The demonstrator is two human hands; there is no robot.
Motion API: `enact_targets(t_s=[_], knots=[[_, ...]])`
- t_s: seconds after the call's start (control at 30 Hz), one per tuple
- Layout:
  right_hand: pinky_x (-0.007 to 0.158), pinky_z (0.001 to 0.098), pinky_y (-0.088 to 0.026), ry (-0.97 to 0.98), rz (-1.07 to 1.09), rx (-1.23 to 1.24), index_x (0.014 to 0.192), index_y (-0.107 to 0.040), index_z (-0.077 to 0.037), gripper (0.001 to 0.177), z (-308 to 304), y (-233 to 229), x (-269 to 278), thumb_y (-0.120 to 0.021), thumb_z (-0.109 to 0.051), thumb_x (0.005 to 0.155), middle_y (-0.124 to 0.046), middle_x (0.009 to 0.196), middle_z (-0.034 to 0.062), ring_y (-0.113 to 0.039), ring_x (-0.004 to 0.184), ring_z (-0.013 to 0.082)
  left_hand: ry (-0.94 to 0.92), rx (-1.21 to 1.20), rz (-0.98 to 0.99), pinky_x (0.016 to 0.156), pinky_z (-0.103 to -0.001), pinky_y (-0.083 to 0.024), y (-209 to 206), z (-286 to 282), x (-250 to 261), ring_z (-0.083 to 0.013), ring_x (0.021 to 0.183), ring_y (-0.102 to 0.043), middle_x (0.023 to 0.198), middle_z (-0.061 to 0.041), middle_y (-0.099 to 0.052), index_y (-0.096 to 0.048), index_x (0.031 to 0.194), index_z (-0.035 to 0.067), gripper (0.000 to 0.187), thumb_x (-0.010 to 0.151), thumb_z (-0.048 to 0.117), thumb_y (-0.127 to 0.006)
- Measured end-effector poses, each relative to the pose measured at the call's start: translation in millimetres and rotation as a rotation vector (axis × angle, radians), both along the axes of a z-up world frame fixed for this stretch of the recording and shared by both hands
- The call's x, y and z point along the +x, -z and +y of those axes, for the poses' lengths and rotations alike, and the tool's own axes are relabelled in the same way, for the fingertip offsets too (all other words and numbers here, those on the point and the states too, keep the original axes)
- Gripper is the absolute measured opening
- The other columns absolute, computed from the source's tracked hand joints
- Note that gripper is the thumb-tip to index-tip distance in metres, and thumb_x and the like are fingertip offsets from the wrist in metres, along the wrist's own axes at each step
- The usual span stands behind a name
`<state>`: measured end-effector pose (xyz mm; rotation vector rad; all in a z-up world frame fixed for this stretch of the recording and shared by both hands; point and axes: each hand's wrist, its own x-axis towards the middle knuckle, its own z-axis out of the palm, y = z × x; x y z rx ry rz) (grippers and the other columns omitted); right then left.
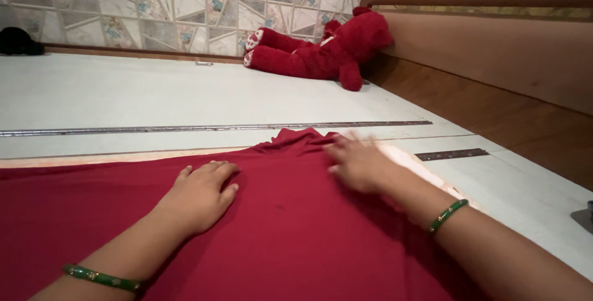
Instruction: The person folds a purple garment with mirrored circular details and a red t-shirt on a bed.
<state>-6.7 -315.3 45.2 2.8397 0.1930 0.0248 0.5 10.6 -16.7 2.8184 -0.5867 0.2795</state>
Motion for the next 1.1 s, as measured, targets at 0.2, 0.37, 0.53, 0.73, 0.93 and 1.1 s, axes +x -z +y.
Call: enact_targets(t_s=[0.2,0.37,0.53,0.73,0.93,1.1], knots=[[0.124,0.0551,-0.002,-0.372,0.329,0.369,0.164,-0.012,-0.024,0.081,78.7,20.9,-50.2,-0.04,-0.062,0.098,-0.003,0.172,0.0091,0.002,0.159,0.0264,0.008,-0.005,-0.028,0.123,-0.054,-0.022,3.8,1.0,2.1,-0.0228,0.149,-0.036,0.154,-0.006,-0.045,-0.047,0.145,0.022,0.051,0.099,0.044,-0.044],[0.124,0.0596,0.002,-0.011,0.145,0.329,0.164,-0.01,-0.033,0.082,-16.0,22.8,-7.1,-0.027,-0.07,0.093,-0.002,0.173,-0.001,0.003,0.16,0.0219,0.015,0.01,-0.031,0.123,-0.053,-0.022,3.9,1.7,5.3,-0.0232,0.149,-0.035,0.154,-0.007,-0.045,-0.046,0.146,0.022,0.052,0.1,0.044,-0.043],[0.128,0.0576,-0.001,0.335,0.085,0.392,0.162,-0.016,-0.039,0.075,-118.6,40.3,18.1,-0.022,-0.069,0.095,-0.007,0.174,-0.005,0.0,0.161,0.0183,0.012,0.017,-0.027,0.123,-0.054,-0.022,6.9,0.8,8.4,-0.0229,0.149,-0.034,0.155,-0.006,-0.044,-0.046,0.146,0.021,0.052,0.099,0.044,-0.043],[0.127,0.0518,-0.016,0.27,0.084,0.276,0.163,-0.019,-0.03,0.074,-125.7,39.7,26.1,-0.026,-0.066,0.099,-0.017,0.172,0.0032,-0.014,0.16,0.0234,0.005,0.036,-0.075,0.123,-0.054,-0.024,14.1,2.5,16.2,-0.0222,0.148,-0.037,0.154,-0.005,-0.046,-0.047,0.146,0.022,0.053,0.098,0.045,-0.044],[0.108,0.041,-0.048,0.153,0.124,0.438,0.147,-0.053,-0.018,0.066,-151.1,10.5,-55.2,-0.058,-0.054,0.093,-0.065,0.14,0.015,-0.062,0.129,0.0305,-0.002,0.143,-0.084,0.122,-0.053,-0.028,17.1,4.2,25.4,-0.0231,0.147,-0.039,0.156,-0.003,-0.043,-0.042,0.148,0.023,0.054,0.099,0.046,-0.042],[0.099,0.0409,-0.053,0.465,0.09,0.359,0.131,-0.063,-0.017,0.062,-141.5,-9.2,-196.0,-0.068,-0.06,0.087,-0.073,0.12,0.0135,-0.069,0.116,0.0295,-0.022,0.716,-0.14,0.119,-0.056,-0.031,-16.6,-19.7,0.4,-0.0265,0.145,-0.04,0.161,-0.01,-0.035,-0.033,0.155,0.016,0.055,0.107,0.042,-0.034]])
